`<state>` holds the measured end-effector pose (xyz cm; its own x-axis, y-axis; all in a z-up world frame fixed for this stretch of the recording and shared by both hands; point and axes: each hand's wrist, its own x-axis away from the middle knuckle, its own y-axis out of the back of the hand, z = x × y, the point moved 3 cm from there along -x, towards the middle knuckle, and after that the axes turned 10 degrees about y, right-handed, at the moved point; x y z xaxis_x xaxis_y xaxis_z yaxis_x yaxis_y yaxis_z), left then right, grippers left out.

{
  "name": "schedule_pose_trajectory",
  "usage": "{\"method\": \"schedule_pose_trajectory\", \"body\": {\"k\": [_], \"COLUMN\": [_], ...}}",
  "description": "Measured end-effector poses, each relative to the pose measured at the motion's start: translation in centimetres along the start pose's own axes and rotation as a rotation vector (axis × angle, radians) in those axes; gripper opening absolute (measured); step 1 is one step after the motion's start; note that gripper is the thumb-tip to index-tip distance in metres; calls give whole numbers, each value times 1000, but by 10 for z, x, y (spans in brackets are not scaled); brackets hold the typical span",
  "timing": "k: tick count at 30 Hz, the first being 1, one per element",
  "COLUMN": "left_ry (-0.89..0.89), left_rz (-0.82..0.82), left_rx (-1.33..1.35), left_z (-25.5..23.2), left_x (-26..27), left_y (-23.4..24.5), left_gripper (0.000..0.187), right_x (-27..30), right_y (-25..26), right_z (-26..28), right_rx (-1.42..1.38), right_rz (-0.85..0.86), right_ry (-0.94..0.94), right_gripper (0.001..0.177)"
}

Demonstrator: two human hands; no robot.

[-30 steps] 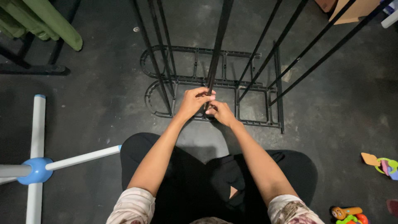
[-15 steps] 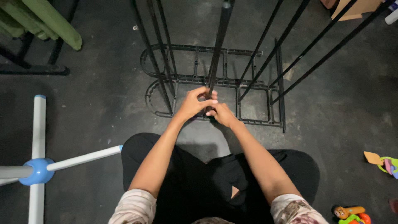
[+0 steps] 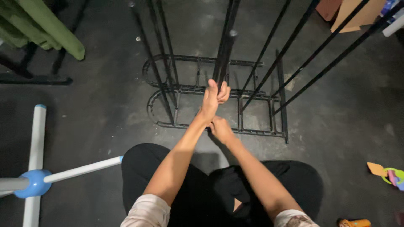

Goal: The person assembles a black metal rack by inserting multiple vertical rods into a plastic base frame and then placing a top frame piece onto the rods. The person works by hand, aligning and seating each component without tools.

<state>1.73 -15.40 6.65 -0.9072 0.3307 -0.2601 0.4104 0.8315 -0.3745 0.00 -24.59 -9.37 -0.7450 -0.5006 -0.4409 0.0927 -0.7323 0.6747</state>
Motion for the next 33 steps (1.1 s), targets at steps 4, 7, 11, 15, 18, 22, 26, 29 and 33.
{"method": "schedule_pose_trajectory", "body": {"k": [4, 7, 11, 15, 18, 22, 26, 29, 33], "left_ry": [-45, 5, 104, 148, 153, 158, 114, 99, 82], "left_rz": [63, 56, 54, 31, 48, 130, 195, 214, 248], "left_rx": [-22, -7, 7, 66, 127, 137, 19, -13, 4], "left_z": [3, 6, 6, -2, -3, 5, 15, 21, 24], "left_x": [13, 1, -38, -61, -57, -38, -6, 12, 28], "left_y": [-2, 3, 17, 38, 46, 38, 17, 5, -1], "left_gripper": [70, 68, 67, 66, 66, 67, 66, 65, 64], "right_x": [13, 11, -5, -20, -21, -9, 10, 22, 37], "right_y": [-16, -16, -4, 3, 5, -1, -12, -28, -40], "right_z": [-9, -11, -15, -10, -6, -3, -11, -26, -46], "right_rx": [125, 82, -6, -85, -97, -72, 36, 199, 152], "right_rz": [-64, -50, 1, 65, 62, 8, -68, -56, -38], "right_ry": [-57, -74, -70, -79, -56, -54, 50, 31, -55], "right_gripper": [16, 15, 22, 18, 19, 18, 10, 6, 5]}}
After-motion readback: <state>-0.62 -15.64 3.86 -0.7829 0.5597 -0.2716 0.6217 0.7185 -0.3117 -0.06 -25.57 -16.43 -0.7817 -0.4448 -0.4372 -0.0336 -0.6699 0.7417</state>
